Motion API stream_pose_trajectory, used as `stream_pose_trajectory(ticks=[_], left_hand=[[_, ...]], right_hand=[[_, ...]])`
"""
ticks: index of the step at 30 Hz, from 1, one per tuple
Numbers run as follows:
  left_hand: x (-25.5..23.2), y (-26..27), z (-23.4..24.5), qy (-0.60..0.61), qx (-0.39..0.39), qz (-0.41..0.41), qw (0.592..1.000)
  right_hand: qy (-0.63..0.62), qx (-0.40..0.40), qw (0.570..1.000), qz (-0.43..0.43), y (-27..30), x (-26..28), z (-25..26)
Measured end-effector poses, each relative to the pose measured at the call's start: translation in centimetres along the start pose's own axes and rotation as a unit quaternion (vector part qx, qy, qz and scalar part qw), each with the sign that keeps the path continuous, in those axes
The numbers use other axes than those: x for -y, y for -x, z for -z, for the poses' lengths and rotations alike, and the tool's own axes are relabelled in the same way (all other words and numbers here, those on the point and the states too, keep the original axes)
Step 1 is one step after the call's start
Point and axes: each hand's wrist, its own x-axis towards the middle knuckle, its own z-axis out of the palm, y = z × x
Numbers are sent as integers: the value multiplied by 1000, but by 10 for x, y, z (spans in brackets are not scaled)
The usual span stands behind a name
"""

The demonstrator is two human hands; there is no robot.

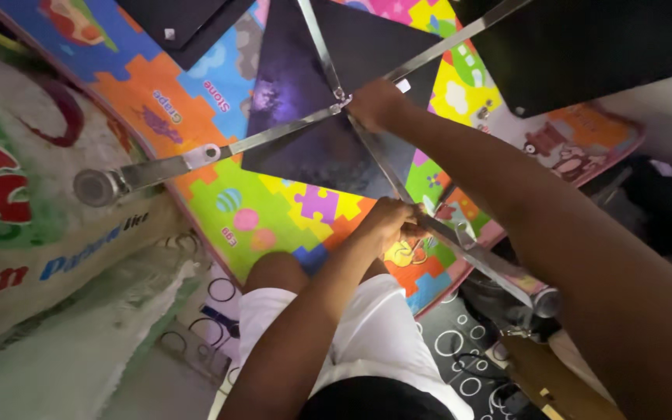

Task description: The person assembles a small table by connecting metal legs to a black tabletop. They align the legs, insert them into the tabletop, and secure them with screws using a screwdriver.

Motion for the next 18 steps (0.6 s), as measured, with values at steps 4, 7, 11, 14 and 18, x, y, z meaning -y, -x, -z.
stream_pose_trajectory(ticks=[4,7,11,14,18], left_hand=[[2,0,-2,-9,7,17,1000],[-6,4,2,-12,14,23,1000],[-10,10,1,-44,5,33,998],[-17,17,-1,-40,12,36,998],[-18,21,-6,-43,-1,37,998]], right_hand=[[-20,-3,1000,8,-2,-2,-13],[-19,-9,1000,2,-6,-1,-15],[-7,-39,999,11,-1,1,-21],[-22,-32,999,15,-1,4,-13],[-78,-11,997,-28,2,5,-11]])
